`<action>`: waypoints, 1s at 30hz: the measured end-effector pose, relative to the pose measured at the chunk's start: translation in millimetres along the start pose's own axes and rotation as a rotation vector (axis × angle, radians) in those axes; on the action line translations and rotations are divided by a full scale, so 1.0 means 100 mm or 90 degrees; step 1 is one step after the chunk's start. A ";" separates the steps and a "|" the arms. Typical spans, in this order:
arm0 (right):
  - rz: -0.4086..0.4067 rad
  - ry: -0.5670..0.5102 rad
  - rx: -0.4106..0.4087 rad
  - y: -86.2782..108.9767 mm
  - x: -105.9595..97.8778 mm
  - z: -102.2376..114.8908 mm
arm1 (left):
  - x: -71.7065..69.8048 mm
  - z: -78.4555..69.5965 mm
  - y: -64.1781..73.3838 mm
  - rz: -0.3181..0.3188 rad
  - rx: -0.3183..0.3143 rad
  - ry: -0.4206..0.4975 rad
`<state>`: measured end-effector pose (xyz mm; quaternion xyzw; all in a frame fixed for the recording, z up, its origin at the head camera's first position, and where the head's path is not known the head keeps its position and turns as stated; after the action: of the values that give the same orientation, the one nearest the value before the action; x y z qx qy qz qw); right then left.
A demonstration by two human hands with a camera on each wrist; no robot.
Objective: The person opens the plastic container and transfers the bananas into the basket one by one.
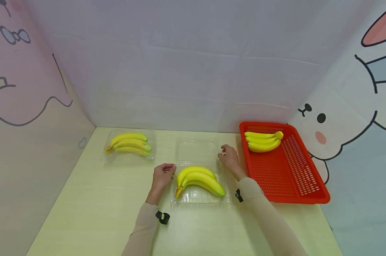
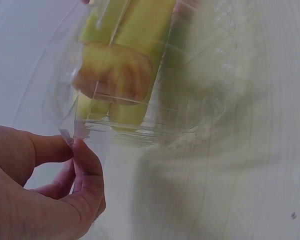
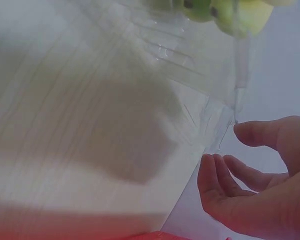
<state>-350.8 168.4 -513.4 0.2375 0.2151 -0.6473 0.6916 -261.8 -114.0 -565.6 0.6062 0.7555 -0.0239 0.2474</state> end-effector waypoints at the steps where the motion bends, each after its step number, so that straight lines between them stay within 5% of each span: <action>1: 0.001 0.002 -0.004 0.00 0.00 0.01 | 0.00 0.00 0.00 0.000 -0.002 -0.002; 20: 0.009 0.017 -0.069 0.19 0.12 0.17 | -0.01 -0.02 0.01 -0.002 0.019 0.025; 30: 0.008 0.009 -0.158 0.35 0.15 0.32 | -0.01 -0.04 0.02 0.001 0.019 0.017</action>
<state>-315.6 139.1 -495.0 0.1559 0.2965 -0.6097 0.7183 -260.9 -113.2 -560.5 0.6108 0.7578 -0.0268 0.2280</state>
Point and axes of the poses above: each hand's wrist, its own y-axis away from the middle knuckle, its own x-axis out of the palm, z = x × y, the point moved 9 cm from there along -y, towards the middle knuckle, and after that the axes turned 10 degrees about -y, right-handed, at the moved point
